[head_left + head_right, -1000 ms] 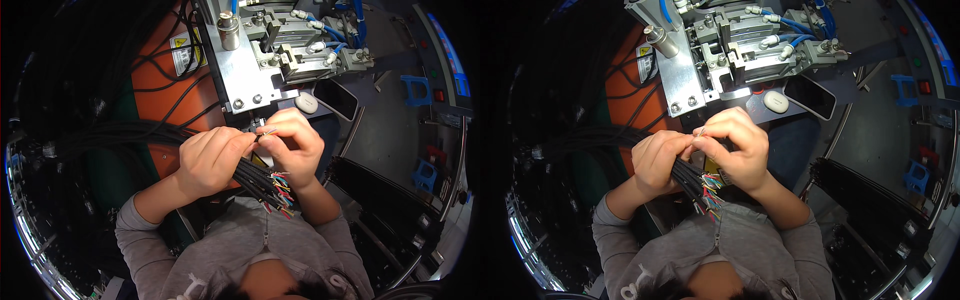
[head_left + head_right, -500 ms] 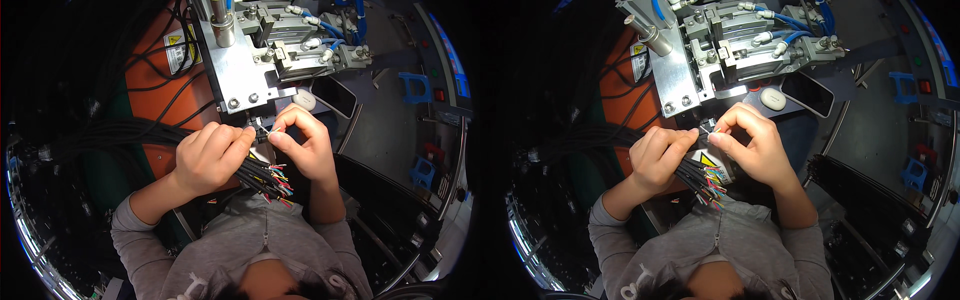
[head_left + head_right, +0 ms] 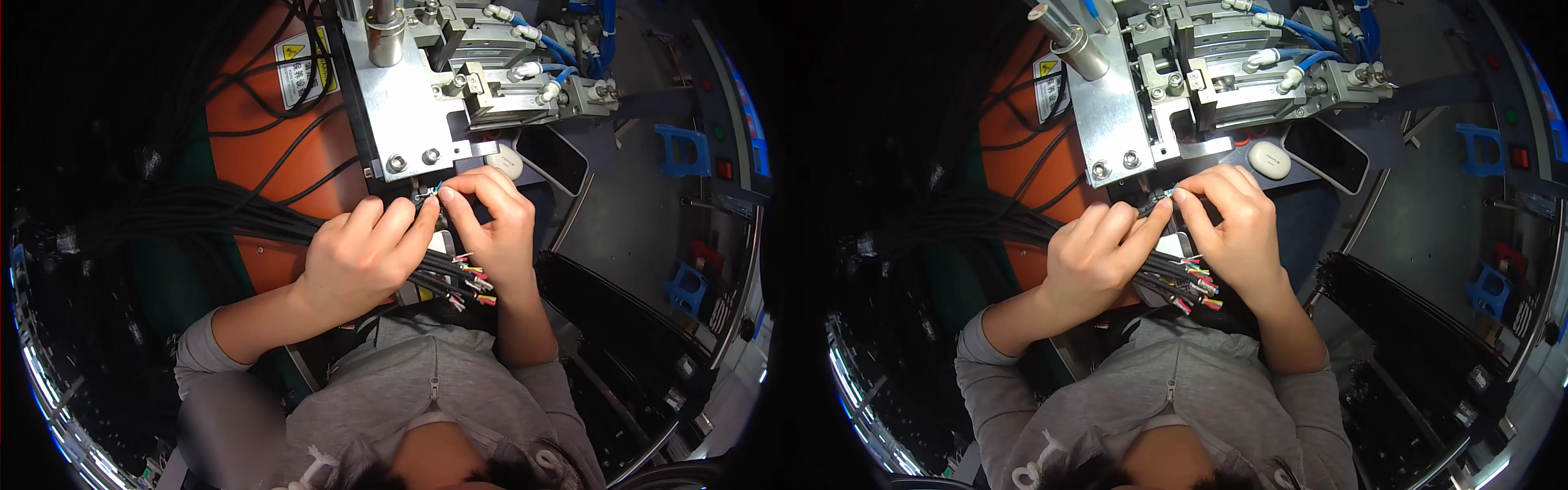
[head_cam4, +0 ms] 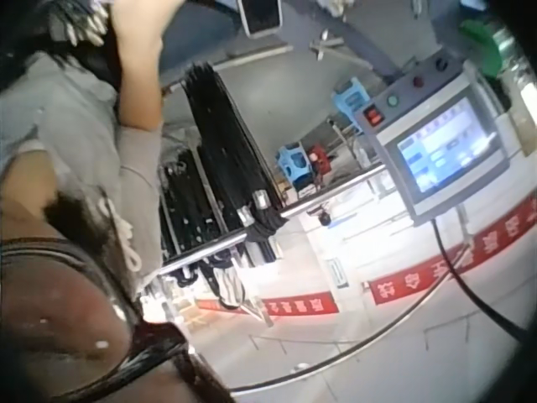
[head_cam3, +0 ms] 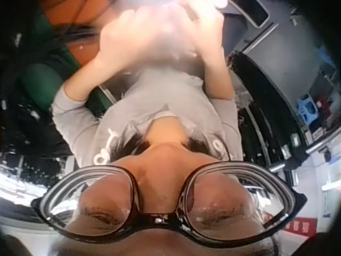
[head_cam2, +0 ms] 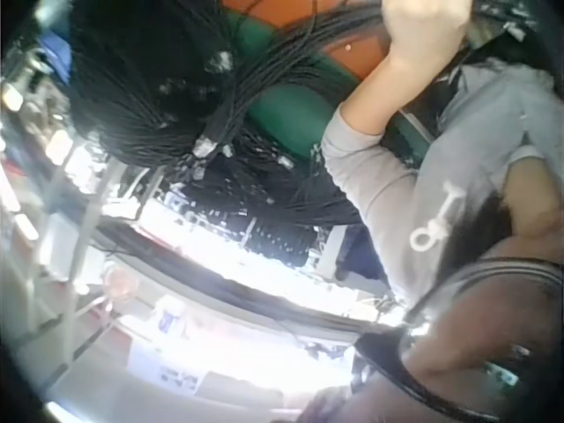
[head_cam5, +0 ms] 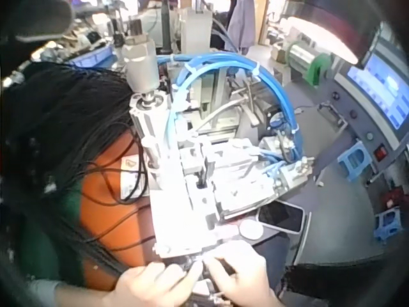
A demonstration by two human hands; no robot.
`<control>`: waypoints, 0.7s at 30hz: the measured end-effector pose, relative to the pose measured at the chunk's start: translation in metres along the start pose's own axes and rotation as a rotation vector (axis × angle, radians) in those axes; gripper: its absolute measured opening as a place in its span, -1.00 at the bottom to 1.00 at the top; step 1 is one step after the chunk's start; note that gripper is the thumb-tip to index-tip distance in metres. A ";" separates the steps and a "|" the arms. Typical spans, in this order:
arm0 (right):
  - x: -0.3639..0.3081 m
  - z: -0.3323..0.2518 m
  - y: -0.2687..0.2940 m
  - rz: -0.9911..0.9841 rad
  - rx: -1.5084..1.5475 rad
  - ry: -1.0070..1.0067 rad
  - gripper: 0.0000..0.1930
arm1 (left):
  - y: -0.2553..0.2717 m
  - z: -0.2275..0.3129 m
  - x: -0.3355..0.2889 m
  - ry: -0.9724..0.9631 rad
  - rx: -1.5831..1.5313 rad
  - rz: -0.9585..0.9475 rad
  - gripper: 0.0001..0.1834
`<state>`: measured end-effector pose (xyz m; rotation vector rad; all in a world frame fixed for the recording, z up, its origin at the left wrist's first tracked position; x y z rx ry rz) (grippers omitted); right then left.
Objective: The person is assembling a multi-wire cable harness by hand. They repeatedly insert individual colored wires into a terminal block, securing them with a crimping tool. The person also organizes and bundles the black cables on the workbench.
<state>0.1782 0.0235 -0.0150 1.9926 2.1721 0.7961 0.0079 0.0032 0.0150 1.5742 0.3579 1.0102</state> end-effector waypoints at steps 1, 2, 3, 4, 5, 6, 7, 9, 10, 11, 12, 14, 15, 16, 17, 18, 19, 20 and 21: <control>0.000 0.001 -0.002 -0.001 -0.029 -0.002 -0.94 | -0.001 0.001 0.001 0.015 0.017 -0.021 -0.64; 0.000 0.001 -0.003 -0.002 -0.057 -0.003 -0.94 | -0.002 0.002 0.001 0.031 0.015 -0.036 -0.64; 0.000 0.000 -0.004 0.000 -0.047 -0.010 -0.93 | -0.001 0.003 0.000 0.047 0.016 -0.051 -0.64; -0.001 -0.001 -0.004 -0.010 -0.053 0.000 -0.93 | 0.000 0.004 0.000 0.063 0.017 -0.067 -0.64; -0.002 -0.002 -0.003 -0.020 -0.058 0.009 -0.93 | 0.000 0.005 -0.002 0.069 0.022 -0.068 -0.64; -0.002 -0.003 -0.002 -0.028 -0.067 0.018 -0.93 | 0.000 0.006 -0.002 0.072 0.024 -0.068 -0.63; -0.002 -0.002 -0.003 0.004 -0.065 0.053 -0.93 | 0.000 0.006 -0.002 0.075 0.027 -0.068 -0.63; -0.001 0.001 -0.007 0.067 -0.058 0.123 -0.93 | 0.000 0.005 -0.001 0.067 0.044 -0.048 -0.64; -0.001 0.003 -0.008 0.078 -0.046 0.113 -0.93 | -0.001 0.005 0.000 0.063 0.053 -0.040 -0.64; -0.001 0.005 -0.010 0.089 -0.035 0.103 -0.93 | -0.002 0.004 0.001 0.066 0.037 -0.023 -0.64; -0.002 0.006 -0.011 0.102 -0.022 0.092 -0.93 | -0.002 0.003 0.002 0.067 0.023 -0.008 -0.65; -0.004 0.010 -0.013 0.092 0.022 0.025 -0.94 | -0.003 0.002 0.002 0.071 0.000 0.008 -0.66; -0.005 0.012 -0.013 0.088 0.042 -0.008 -0.94 | -0.003 0.001 0.002 0.072 -0.009 0.011 -0.67; -0.006 0.014 -0.014 0.066 0.187 -0.141 -0.94 | -0.002 0.000 0.002 0.073 -0.019 0.014 -0.67; -0.008 0.017 -0.015 0.044 0.331 -0.274 -0.94 | -0.003 -0.002 0.002 0.058 -0.033 0.029 -0.71; -0.009 0.020 -0.016 0.019 0.474 -0.405 -0.94 | -0.006 -0.004 0.001 0.046 -0.047 0.046 -0.75; -0.010 0.022 -0.017 -0.016 0.613 -0.512 -0.92 | -0.007 -0.006 0.000 0.033 -0.061 0.064 -0.78; -0.011 0.025 -0.018 -0.023 0.673 -0.536 -0.92 | -0.007 -0.007 0.001 0.041 -0.063 0.064 -0.76; -0.012 0.028 -0.019 -0.029 0.730 -0.558 -0.92 | -0.006 -0.008 0.003 0.049 -0.065 0.068 -0.73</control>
Point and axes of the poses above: each hand's wrist, its own x-axis towards the middle knuckle, its own y-axis out of the back of the hand, z = x × y, the point moved 1 cm from there along x, towards the middle knuckle, and after that the axes turned 4 degrees about x, right-handed, at the moved point
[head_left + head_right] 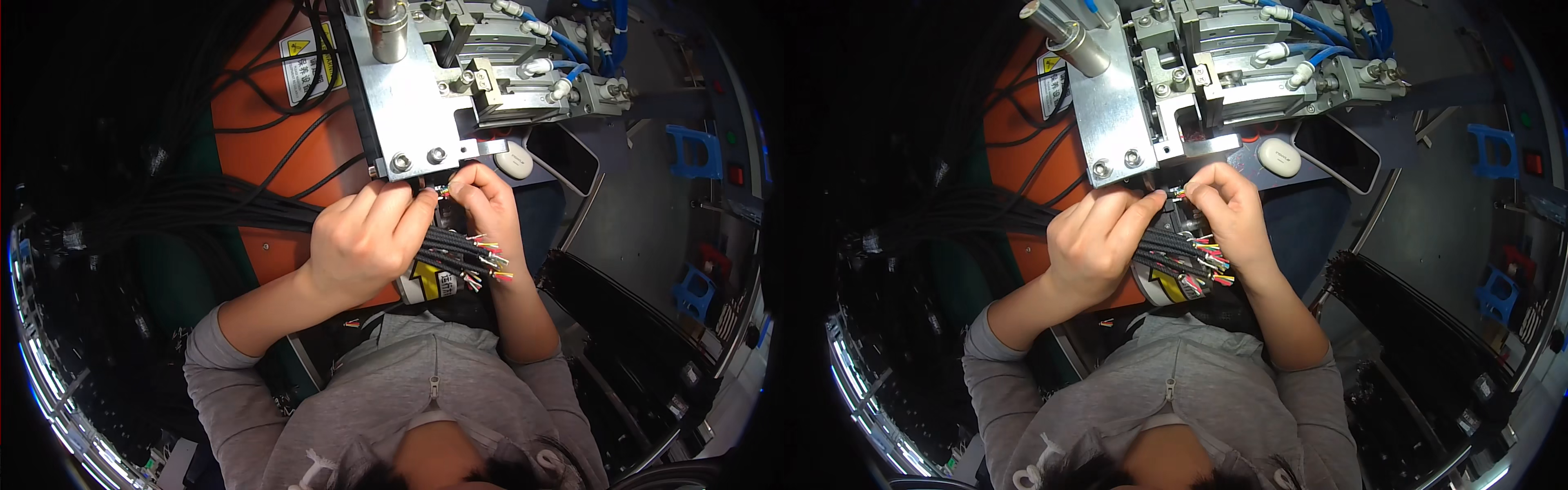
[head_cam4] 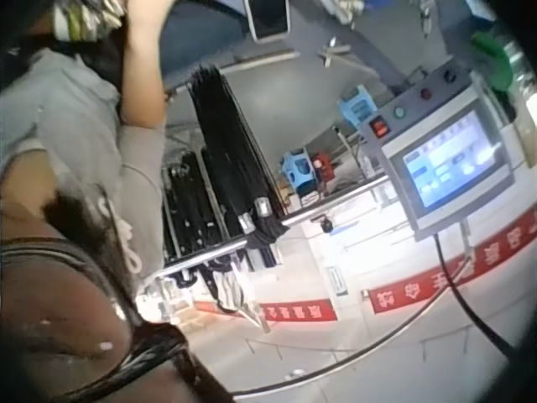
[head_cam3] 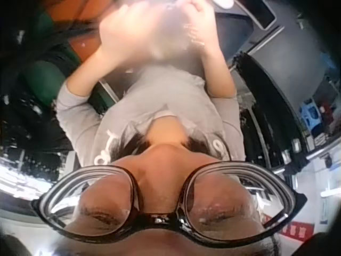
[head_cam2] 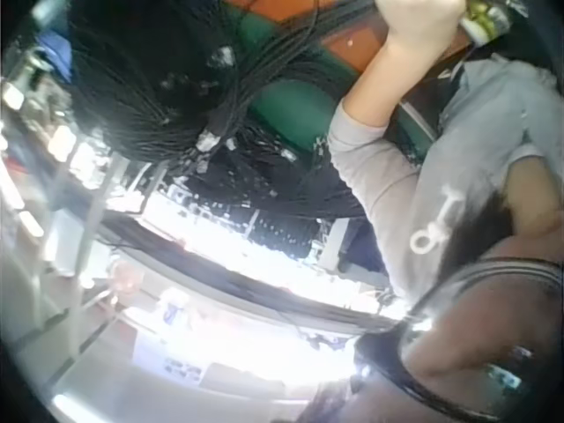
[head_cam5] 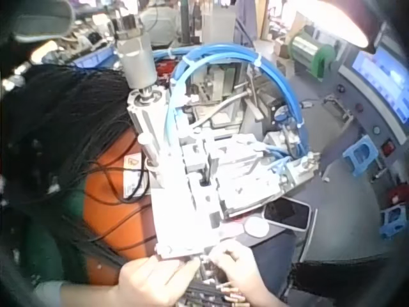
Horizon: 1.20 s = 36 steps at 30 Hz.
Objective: The person is assembling a multi-wire cable harness by hand. They repeatedly insert individual colored wires into a terminal block, securing them with a crimping tool. The person also organizes and bundles the black cables on the workbench.
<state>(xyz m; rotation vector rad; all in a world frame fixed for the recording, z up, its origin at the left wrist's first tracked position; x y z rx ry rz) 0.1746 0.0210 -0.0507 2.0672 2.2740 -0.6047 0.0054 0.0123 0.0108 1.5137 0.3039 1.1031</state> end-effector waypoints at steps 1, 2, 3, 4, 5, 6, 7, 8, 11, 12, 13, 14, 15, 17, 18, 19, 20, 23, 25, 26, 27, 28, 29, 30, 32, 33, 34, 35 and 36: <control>0.001 0.002 0.001 -0.013 0.054 -0.024 -0.93 | 0.001 -0.001 0.001 0.007 -0.002 0.004 -0.71; 0.000 0.000 0.002 0.008 -0.120 0.045 -0.92 | 0.001 -0.001 0.001 0.007 -0.005 0.007 -0.71; -0.001 -0.003 0.000 0.045 -0.236 0.172 -0.91 | -0.001 0.000 0.001 0.007 -0.010 0.012 -0.72; -0.002 -0.008 -0.006 0.082 -0.350 0.299 -0.90 | -0.002 0.000 0.000 0.007 -0.014 0.016 -0.72; -0.003 -0.013 -0.012 0.120 -0.465 0.427 -0.90 | -0.001 0.001 0.002 0.012 -0.003 0.014 -0.73; -0.003 -0.016 -0.016 0.125 -0.422 0.409 -0.88 | 0.002 0.001 0.003 0.017 0.006 0.011 -0.74; -0.004 -0.014 -0.013 0.121 -0.404 0.352 -0.88 | 0.004 0.001 0.003 0.021 0.016 0.008 -0.75; -0.004 -0.009 -0.009 0.117 -0.386 0.294 -0.88 | 0.006 0.003 0.001 0.025 0.039 -0.028 -0.78; -0.003 -0.004 -0.004 0.084 -0.213 0.153 -0.89 | 0.012 0.008 -0.003 0.025 0.110 -0.117 -0.84; -0.002 -0.004 -0.002 0.075 -0.181 0.162 -0.90 | 0.013 0.009 -0.004 0.021 0.139 -0.137 -0.84; -0.002 -0.005 -0.002 0.066 -0.150 0.171 -0.90 | 0.014 0.010 -0.005 0.017 0.168 -0.156 -0.85; -0.004 -0.008 -0.004 0.119 -0.047 0.220 -0.94 | 0.013 0.011 -0.006 0.017 0.184 -0.144 -0.86; -0.005 -0.012 -0.002 0.025 -0.142 0.335 -0.93 | 0.013 0.010 -0.007 0.031 0.172 -0.147 -0.86; -0.006 -0.020 0.008 -0.166 -0.331 0.563 -0.86 | 0.011 0.006 -0.007 0.060 0.147 -0.153 -0.86; -0.005 -0.025 0.009 -0.343 -0.307 0.647 -0.77 | 0.011 0.004 -0.006 0.047 0.085 -0.141 -0.84; -0.008 -0.026 0.009 -0.422 -0.242 0.669 -0.74 | 0.010 0.000 -0.004 0.035 0.022 -0.130 -0.83; -0.008 -0.026 0.010 -0.420 -0.239 0.683 -0.76 | 0.011 -0.002 -0.004 0.022 -0.040 -0.118 -0.81; -0.012 -0.025 0.009 -0.298 -0.200 0.612 -0.84 | 0.017 -0.003 0.001 0.022 -0.143 -0.106 -0.75; -0.015 -0.026 0.006 -0.241 -0.132 0.565 -0.87 | 0.015 -0.005 0.004 -0.063 -0.161 0.102 -0.69; -0.015 -0.028 0.004 -0.240 -0.084 0.561 -0.89 | 0.016 -0.005 0.005 -0.088 -0.159 0.163 -0.68; -0.016 -0.029 0.003 -0.239 -0.038 0.555 -0.90 | 0.017 -0.005 0.006 -0.112 -0.156 0.225 -0.66; -0.016 -0.032 0.002 -0.226 -0.034 0.559 -0.89 | 0.020 -0.003 0.005 -0.118 -0.142 0.245 -0.66; -0.017 -0.033 0.001 -0.191 -0.061 0.544 -0.89 | 0.022 -0.002 0.004 -0.124 -0.127 0.265 -0.65; -0.017 -0.034 0.000 -0.159 -0.086 0.528 -0.89 | 0.024 -0.002 0.002 -0.124 -0.131 0.263 -0.62; -0.019 -0.039 -0.003 -0.141 -0.168 0.510 -0.89 | 0.019 -0.004 0.001 -0.105 -0.215 0.215 -0.63; -0.018 -0.042 -0.004 -0.174 -0.238 0.611 -0.87 | 0.016 -0.005 0.001 -0.096 -0.258 0.191 -0.63; -0.018 -0.045 -0.008 -0.181 -0.286 0.675 -0.86 | 0.013 -0.006 -0.001 -0.105 -0.260 0.163 -0.64; -0.019 -0.047 -0.013 -0.188 -0.333 0.739 -0.84 | 0.015 -0.006 -0.001 -0.090 -0.275 0.137 -0.65; -0.021 -0.046 -0.016 -0.112 -0.294 0.740 -0.82 | 0.017 -0.006 -0.001 -0.078 -0.293 0.113 -0.65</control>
Point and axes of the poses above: each hand's wrist, its own x-axis towards the middle knuckle, its own y-axis out of the back of the hand, z = x × y, the point moved 1 cm from there along x, towards the middle knuckle, and after that the axes turned 4 degrees about x, right-handed, at the moved point
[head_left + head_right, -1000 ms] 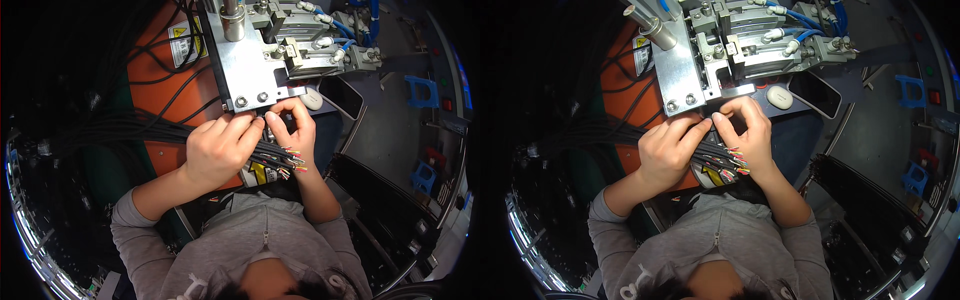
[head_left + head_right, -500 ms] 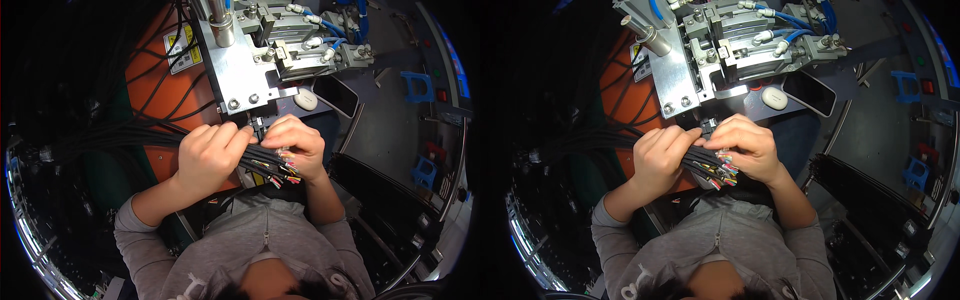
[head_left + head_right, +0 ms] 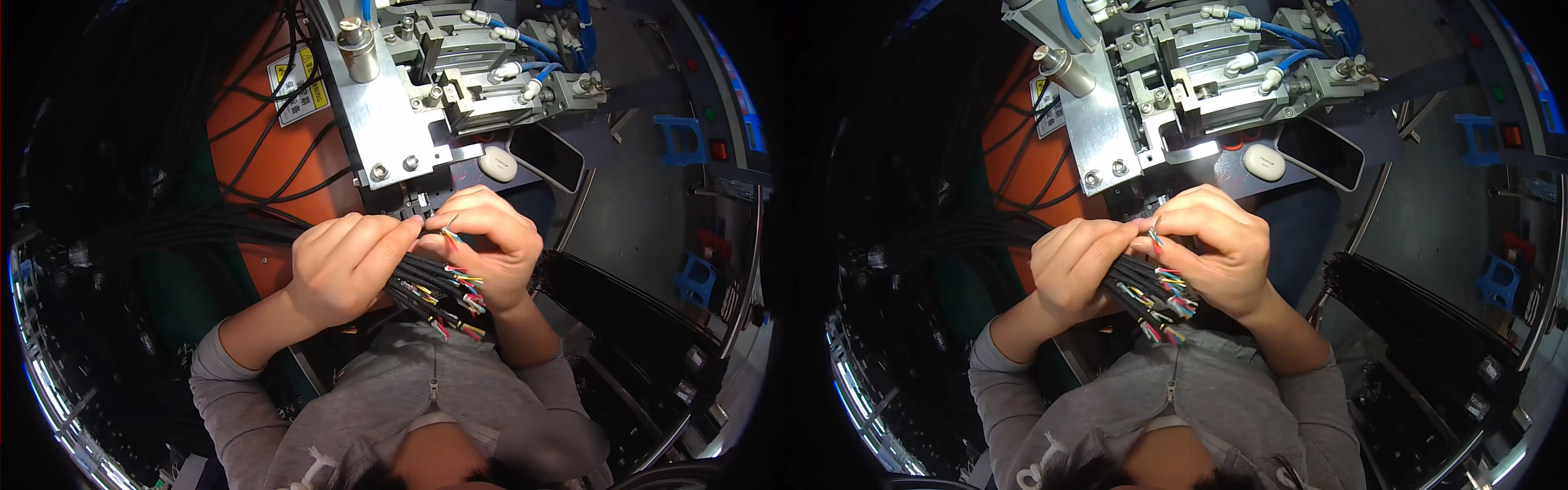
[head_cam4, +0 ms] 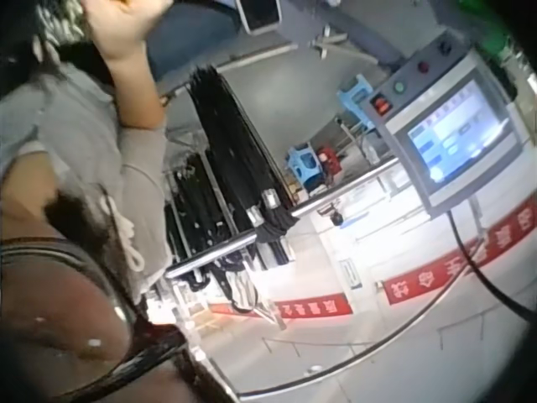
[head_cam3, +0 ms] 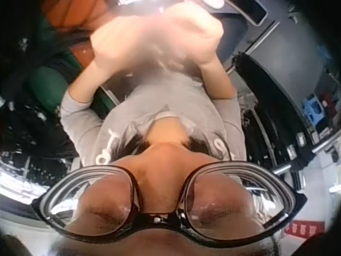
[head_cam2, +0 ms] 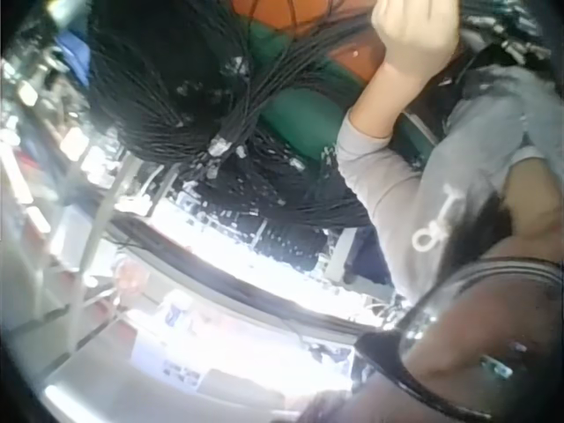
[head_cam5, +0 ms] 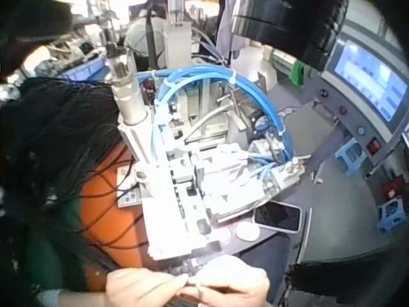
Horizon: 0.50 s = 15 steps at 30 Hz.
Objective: The person is assembling a multi-wire cable harness by hand. They repeatedly insert individual colored wires into a terminal block, securing them with a crimping tool. The person also organizes and bundles the black cables on the workbench.
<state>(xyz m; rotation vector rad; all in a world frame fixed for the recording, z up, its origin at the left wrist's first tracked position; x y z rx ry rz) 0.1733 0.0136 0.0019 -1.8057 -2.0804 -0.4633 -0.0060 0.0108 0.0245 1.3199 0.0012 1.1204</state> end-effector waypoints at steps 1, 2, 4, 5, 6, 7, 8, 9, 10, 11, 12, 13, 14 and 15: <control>-0.001 -0.001 -0.006 0.096 0.095 -0.044 -0.82 | 0.001 0.000 0.001 0.016 -0.018 -0.022 -0.65; -0.002 -0.001 -0.012 0.193 0.190 -0.088 -0.82 | -0.001 0.000 0.004 0.014 -0.031 0.028 -0.68; 0.004 0.001 -0.007 0.164 -0.042 0.067 -0.82 | -0.002 0.001 0.004 0.043 -0.052 0.053 -0.70; 0.004 0.001 -0.007 0.137 -0.070 0.071 -0.82 | -0.003 0.000 0.003 0.058 -0.063 0.066 -0.72; 0.003 0.003 -0.007 0.108 -0.097 0.076 -0.83 | -0.004 0.000 0.002 0.066 -0.071 0.078 -0.73; 0.002 0.004 -0.008 0.080 -0.124 0.080 -0.83 | -0.006 0.000 0.002 0.074 -0.078 0.091 -0.74; 0.002 0.005 -0.008 0.082 -0.007 -0.022 -0.84 | -0.006 0.000 0.001 0.083 -0.085 0.103 -0.76; 0.002 0.005 -0.009 0.085 0.106 -0.124 -0.86 | -0.006 0.000 0.001 0.097 -0.083 0.085 -0.77; 0.002 0.005 -0.010 0.088 0.220 -0.227 -0.87 | -0.005 0.002 0.001 0.112 -0.082 0.067 -0.79; 0.002 0.004 -0.011 0.090 0.335 -0.329 -0.89 | -0.004 0.003 0.001 0.126 -0.080 0.048 -0.80; 0.003 0.001 -0.017 0.216 0.462 -0.374 -0.91 | -0.004 0.003 0.001 0.124 -0.061 0.041 -0.82; 0.001 0.000 -0.017 0.218 0.399 -0.338 -0.90 | -0.004 0.003 0.001 0.121 -0.042 0.034 -0.84; -0.001 0.001 -0.016 0.220 0.337 -0.301 -0.90 | -0.005 0.003 0.001 0.118 -0.024 0.027 -0.86; -0.002 0.001 -0.016 0.220 0.277 -0.266 -0.89 | -0.004 0.004 0.000 0.110 -0.009 0.013 -0.87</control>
Point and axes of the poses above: each hand's wrist, its own x-axis towards the middle knuckle, its own y-axis out of the back of the hand, z = x × y, the point moved 1 cm from there along x, towards the middle knuckle, and after that the axes turned 4 degrees about x, right-handed, at the moved point
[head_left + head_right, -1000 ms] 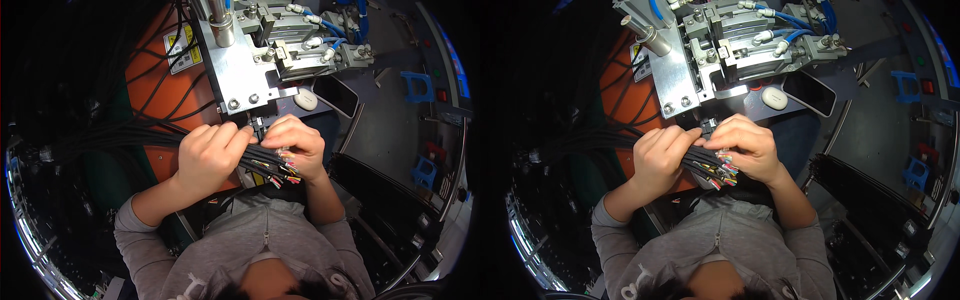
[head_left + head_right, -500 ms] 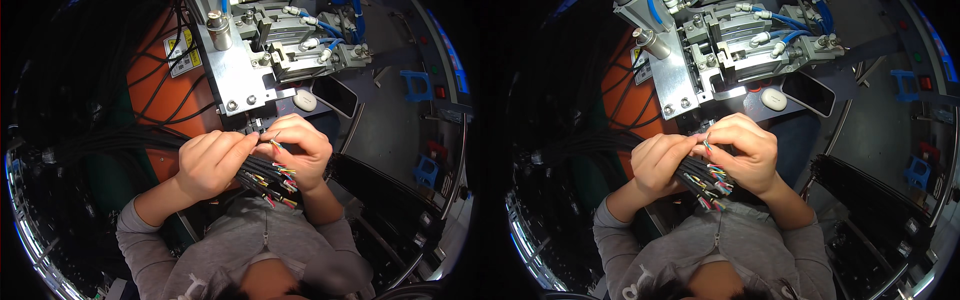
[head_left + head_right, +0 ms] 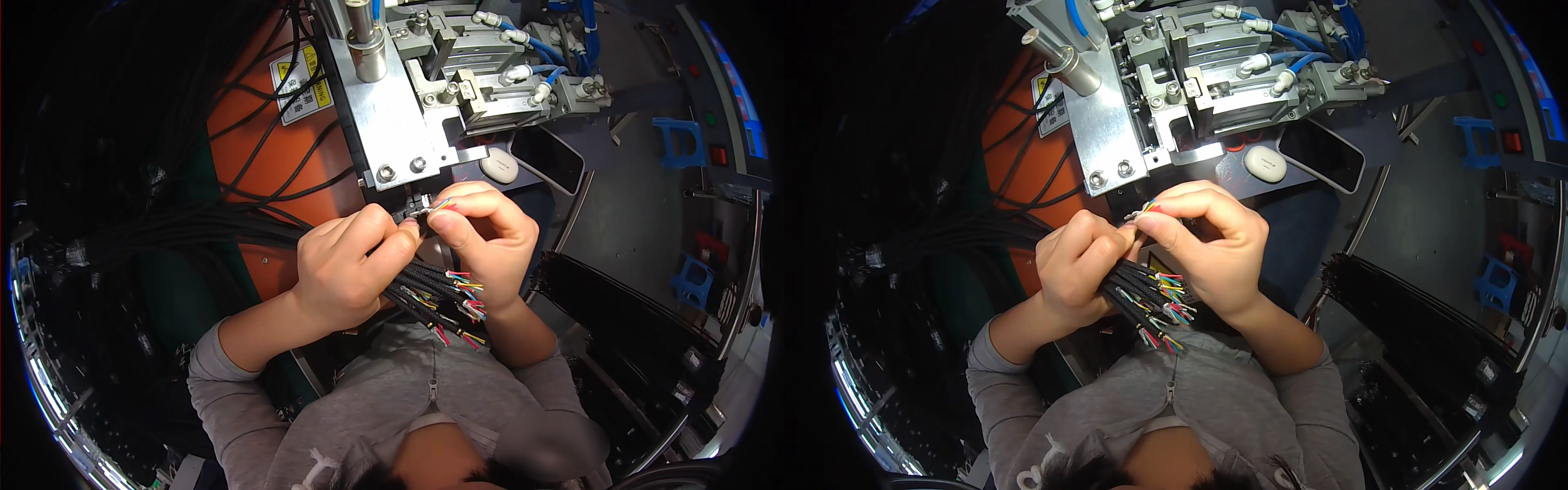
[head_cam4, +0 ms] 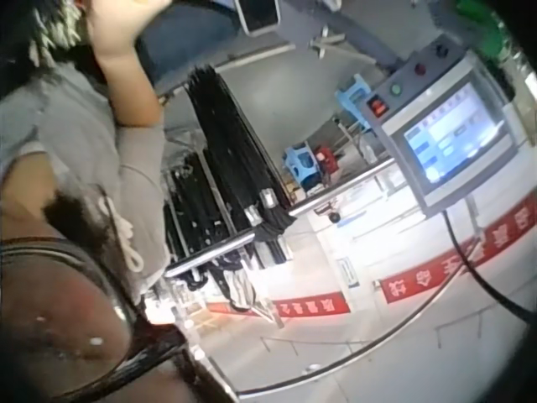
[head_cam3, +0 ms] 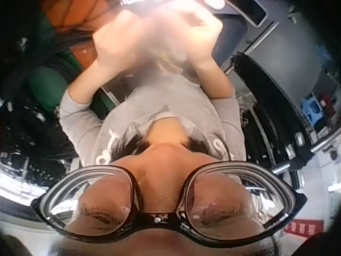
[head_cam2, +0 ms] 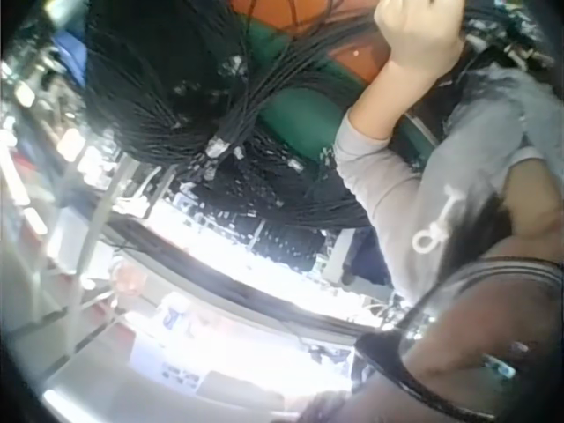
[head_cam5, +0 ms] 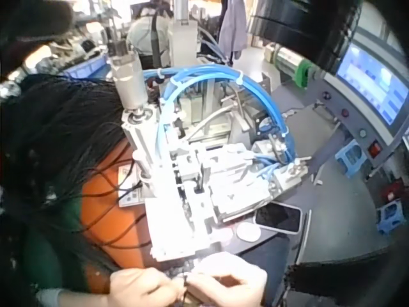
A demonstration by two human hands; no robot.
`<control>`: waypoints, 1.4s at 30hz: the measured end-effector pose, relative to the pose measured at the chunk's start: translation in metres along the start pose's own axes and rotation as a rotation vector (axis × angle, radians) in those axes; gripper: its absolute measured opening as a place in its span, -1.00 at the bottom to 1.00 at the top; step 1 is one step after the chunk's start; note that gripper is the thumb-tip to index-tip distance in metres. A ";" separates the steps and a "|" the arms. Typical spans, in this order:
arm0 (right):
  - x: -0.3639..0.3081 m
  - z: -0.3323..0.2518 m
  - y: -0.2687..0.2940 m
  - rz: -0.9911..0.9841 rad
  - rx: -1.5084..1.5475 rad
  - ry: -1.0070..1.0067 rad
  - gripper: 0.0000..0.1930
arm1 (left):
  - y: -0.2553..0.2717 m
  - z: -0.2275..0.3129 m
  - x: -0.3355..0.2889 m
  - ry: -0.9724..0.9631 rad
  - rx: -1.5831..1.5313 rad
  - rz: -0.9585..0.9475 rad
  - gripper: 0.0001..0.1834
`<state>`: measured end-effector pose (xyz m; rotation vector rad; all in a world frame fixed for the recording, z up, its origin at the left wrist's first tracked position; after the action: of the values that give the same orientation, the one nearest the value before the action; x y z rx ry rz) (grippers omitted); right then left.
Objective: The person is assembling a multi-wire cable harness by hand. They repeatedly insert individual colored wires into a terminal block, securing them with a crimping tool. The person also organizes and bundles the black cables on the workbench.
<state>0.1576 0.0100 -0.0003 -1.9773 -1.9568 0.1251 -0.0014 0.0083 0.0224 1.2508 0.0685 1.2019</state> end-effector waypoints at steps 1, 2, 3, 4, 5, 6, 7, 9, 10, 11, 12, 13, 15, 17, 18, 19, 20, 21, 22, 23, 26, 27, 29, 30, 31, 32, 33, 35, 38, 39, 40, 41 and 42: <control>0.000 -0.001 0.001 -0.005 -0.173 0.119 -0.87 | 0.001 0.000 -0.001 -0.009 0.015 -0.012 -0.88; 0.001 -0.002 0.001 -0.016 -0.249 0.166 -0.87 | 0.001 0.000 -0.002 -0.018 0.030 -0.025 -0.88; 0.003 -0.003 0.002 -0.028 -0.324 0.214 -0.87 | 0.001 0.001 -0.001 -0.025 0.049 -0.018 -0.88; 0.004 -0.004 0.003 -0.041 -0.400 0.262 -0.87 | 0.000 0.002 0.000 -0.031 0.067 -0.011 -0.88; 0.006 -0.007 0.005 -0.070 -0.404 0.205 -0.87 | 0.000 0.002 0.001 -0.038 0.086 -0.005 -0.88; 0.009 -0.012 0.007 -0.097 -0.410 0.148 -0.88 | -0.001 0.003 0.002 -0.037 0.094 -0.001 -0.86; 0.011 -0.015 0.010 -0.125 -0.415 0.092 -0.88 | -0.001 0.003 0.002 -0.037 0.103 0.002 -0.85; 0.014 -0.017 0.015 -0.188 -0.449 0.078 -0.88 | -0.003 0.003 0.001 -0.035 0.111 0.005 -0.81; 0.015 -0.017 0.018 -0.220 -0.466 0.071 -0.88 | -0.005 0.002 -0.001 -0.033 0.110 0.004 -0.78; 0.015 -0.017 0.020 -0.234 -0.446 0.010 -0.88 | -0.006 0.002 -0.002 -0.031 0.110 0.003 -0.76; 0.015 -0.018 0.023 -0.248 -0.424 -0.052 -0.88 | -0.005 0.002 -0.002 -0.041 0.124 -0.019 -0.72; 0.015 -0.017 0.025 -0.263 -0.403 -0.114 -0.88 | -0.004 0.003 -0.002 -0.051 0.139 -0.040 -0.68; 0.015 -0.011 0.029 -0.241 -0.330 -0.109 -0.88 | -0.003 0.004 -0.002 -0.057 0.164 -0.086 -0.64; 0.012 -0.007 0.030 -0.189 -0.295 -0.119 -0.87 | -0.002 0.006 -0.003 -0.052 0.183 -0.137 -0.62; 0.009 -0.005 0.029 -0.148 -0.295 -0.131 -0.87 | -0.002 0.006 -0.003 -0.054 0.200 -0.142 -0.62; 0.008 -0.003 0.028 -0.107 -0.296 -0.143 -0.87 | -0.003 0.006 -0.003 -0.056 0.216 -0.148 -0.62; 0.007 -0.001 0.027 -0.109 -0.362 -0.076 -0.87 | -0.005 0.006 -0.004 -0.059 0.232 -0.154 -0.61; 0.006 0.000 0.026 -0.109 -0.428 -0.008 -0.87 | -0.005 0.006 -0.004 -0.062 0.226 -0.132 -0.62; 0.006 0.001 0.025 -0.108 -0.494 0.061 -0.86 | -0.006 0.005 -0.004 -0.065 0.220 -0.110 -0.62; 0.008 -0.002 0.026 -0.159 -0.511 0.051 -0.88 | -0.007 0.005 -0.004 -0.068 0.214 -0.088 -0.63; 0.015 -0.005 0.030 -0.242 -0.398 -0.134 -0.89 | -0.007 0.006 -0.004 -0.083 0.244 -0.069 -0.64; 0.016 -0.004 0.032 -0.254 -0.363 -0.159 -0.90 | -0.008 0.005 -0.004 -0.086 0.246 -0.073 -0.64; 0.016 -0.002 0.032 -0.202 -0.237 -0.299 -0.89 | -0.010 0.004 -0.006 -0.092 0.252 -0.081 -0.64; 0.015 -0.002 0.032 -0.176 -0.173 -0.369 -0.89 | -0.012 0.002 -0.007 -0.113 0.259 -0.064 -0.66; 0.014 0.000 0.032 -0.148 -0.178 -0.337 -0.89 | -0.014 0.000 -0.008 -0.133 0.266 -0.047 -0.68; 0.011 0.003 0.032 -0.121 -0.183 -0.305 -0.89 | -0.015 -0.002 -0.008 -0.154 0.272 -0.031 -0.70; 0.010 0.005 0.031 -0.093 -0.187 -0.273 -0.89 | -0.015 -0.001 -0.008 -0.152 0.282 -0.041 -0.71; 0.010 0.004 0.028 -0.131 -0.408 -0.067 -0.89 | -0.013 0.001 -0.006 -0.150 0.302 -0.062 -0.71; 0.013 -0.001 0.025 -0.196 -0.546 0.019 -0.90 | -0.009 0.004 -0.005 -0.113 0.294 -0.086 -0.65; 0.016 -0.003 0.027 -0.224 -0.523 -0.029 -0.89 | -0.009 0.004 -0.005 -0.114 0.286 -0.083 -0.65; 0.018 -0.004 0.029 -0.252 -0.501 -0.077 -0.89 | -0.009 0.004 -0.005 -0.115 0.279 -0.080 -0.65; 0.018 -0.004 0.031 -0.269 -0.390 -0.209 -0.88 | -0.009 0.004 -0.006 -0.116 0.272 -0.077 -0.65; 0.019 -0.003 0.034 -0.277 -0.287 -0.299 -0.88 | -0.010 0.004 -0.006 -0.118 0.274 -0.075 -0.65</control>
<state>0.1916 0.0288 -0.0046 -1.9168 -2.5468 0.0746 0.0044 0.0032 0.0134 1.5426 0.1965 1.0764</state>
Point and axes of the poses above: each hand's wrist, its own x-axis towards the middle knuckle, its own y-axis out of the back of the hand, z = x × y, the point moved 1 cm from there along x, towards the middle knuckle, and after that the axes turned 4 degrees about x, right-handed, at the moved point
